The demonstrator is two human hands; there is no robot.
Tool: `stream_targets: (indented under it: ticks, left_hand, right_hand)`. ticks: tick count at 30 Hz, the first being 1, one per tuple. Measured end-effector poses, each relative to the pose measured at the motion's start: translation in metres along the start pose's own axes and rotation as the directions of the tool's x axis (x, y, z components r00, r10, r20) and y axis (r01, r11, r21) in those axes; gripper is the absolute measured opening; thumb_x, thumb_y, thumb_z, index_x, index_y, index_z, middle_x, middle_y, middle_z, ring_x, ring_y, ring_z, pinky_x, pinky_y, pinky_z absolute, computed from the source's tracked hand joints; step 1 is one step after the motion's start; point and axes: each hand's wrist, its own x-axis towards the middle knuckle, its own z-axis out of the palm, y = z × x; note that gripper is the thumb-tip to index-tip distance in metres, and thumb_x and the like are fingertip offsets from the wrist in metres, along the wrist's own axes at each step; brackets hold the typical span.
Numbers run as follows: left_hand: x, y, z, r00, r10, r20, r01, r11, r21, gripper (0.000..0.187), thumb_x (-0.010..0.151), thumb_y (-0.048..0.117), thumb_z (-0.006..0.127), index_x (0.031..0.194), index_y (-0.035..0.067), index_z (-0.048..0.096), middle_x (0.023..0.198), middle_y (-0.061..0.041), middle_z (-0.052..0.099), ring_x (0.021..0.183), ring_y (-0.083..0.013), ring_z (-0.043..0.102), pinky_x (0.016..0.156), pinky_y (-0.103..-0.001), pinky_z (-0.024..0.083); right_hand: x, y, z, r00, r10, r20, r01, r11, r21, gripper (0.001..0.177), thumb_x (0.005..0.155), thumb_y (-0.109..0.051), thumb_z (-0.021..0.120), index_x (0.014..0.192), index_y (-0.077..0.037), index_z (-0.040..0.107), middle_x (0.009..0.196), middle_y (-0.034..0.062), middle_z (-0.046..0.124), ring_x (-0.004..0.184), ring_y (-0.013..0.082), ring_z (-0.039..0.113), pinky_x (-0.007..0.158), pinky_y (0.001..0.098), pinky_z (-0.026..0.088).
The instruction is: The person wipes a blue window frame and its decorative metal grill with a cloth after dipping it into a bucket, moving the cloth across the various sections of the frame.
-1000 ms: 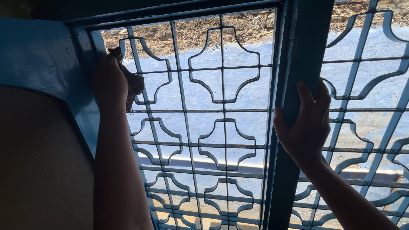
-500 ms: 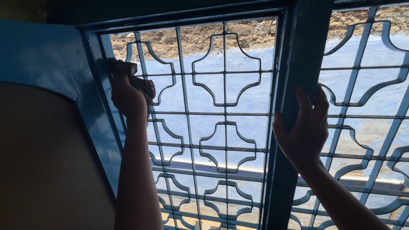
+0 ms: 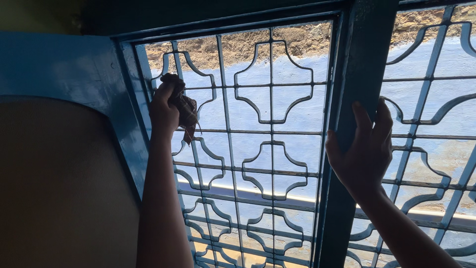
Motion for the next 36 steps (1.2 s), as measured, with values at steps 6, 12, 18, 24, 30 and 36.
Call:
stream_targets:
  ticks: [6,12,18,24,30,36]
  left_hand:
    - [-0.003,0.010,-0.010,0.994,0.100,0.038,-0.105,0.971,0.216,0.047,0.094,-0.008,0.053,0.138,0.008,0.063,0.145,-0.015,0.059,0.134,-0.0333,0.058,0.114,-0.044,0.044]
    - [0.011,0.038,-0.041,0.976,-0.130,0.173,0.020,0.849,0.528,0.041,0.101,-0.003,0.055,0.139,0.010,0.063,0.147,-0.011,0.060,0.123,-0.0347,0.064,0.108,-0.046,0.050]
    - [0.008,0.051,-0.023,0.994,-0.103,0.030,0.079,0.894,0.441,0.043,0.092,-0.004,0.060,0.132,0.008,0.066,0.138,-0.015,0.060,0.120,-0.0362,0.062,0.102,-0.045,0.049]
    - [-0.003,0.030,0.002,0.997,0.011,-0.082,0.012,0.963,0.268,0.040,0.094,-0.009,0.056,0.128,0.006,0.069,0.135,-0.015,0.063,0.128,-0.0317,0.063,0.113,-0.042,0.048]
    - [-0.014,0.052,0.021,0.966,0.186,-0.177,-0.117,0.932,0.344,0.042,0.095,-0.005,0.061,0.135,0.005,0.065,0.140,-0.015,0.061,0.121,-0.0323,0.067,0.105,-0.042,0.053]
    - [-0.024,0.110,0.022,0.996,-0.085,0.013,0.066,0.845,0.531,0.041,0.091,-0.001,0.065,0.133,0.000,0.062,0.147,-0.017,0.055,0.104,-0.0395,0.069,0.087,-0.045,0.058]
  right_hand:
    - [0.002,-0.002,-0.002,1.000,0.004,0.012,-0.004,1.000,0.000,0.072,0.098,-0.028,0.076,0.157,-0.008,0.039,0.154,0.0277,0.034,0.135,0.0427,0.058,0.096,0.0474,0.062]
    - [0.002,-0.002,-0.002,1.000,0.004,0.011,-0.004,0.999,0.040,0.073,0.097,-0.027,0.077,0.156,-0.006,0.040,0.154,0.0282,0.035,0.134,0.0427,0.059,0.095,0.0451,0.063]
    - [0.002,-0.001,-0.001,1.000,-0.005,-0.004,0.005,0.999,0.033,0.070,0.099,-0.027,0.076,0.156,-0.007,0.040,0.154,0.0264,0.036,0.129,0.0397,0.060,0.095,0.0444,0.064]
    - [0.000,0.000,-0.001,1.000,0.000,0.001,0.000,0.999,0.038,0.069,0.102,-0.028,0.074,0.159,-0.008,0.040,0.150,0.0264,0.035,0.132,0.0397,0.059,0.093,0.0427,0.063]
    - [-0.002,0.000,-0.001,1.000,0.007,0.008,-0.006,1.000,-0.005,0.068,0.101,-0.030,0.075,0.154,-0.008,0.039,0.152,0.0271,0.034,0.133,0.0409,0.057,0.096,0.0464,0.061]
    - [-0.001,0.002,0.003,1.000,0.003,0.003,-0.003,0.999,0.044,0.072,0.102,-0.029,0.075,0.160,-0.008,0.038,0.152,0.0290,0.033,0.134,0.0421,0.056,0.099,0.0486,0.062]
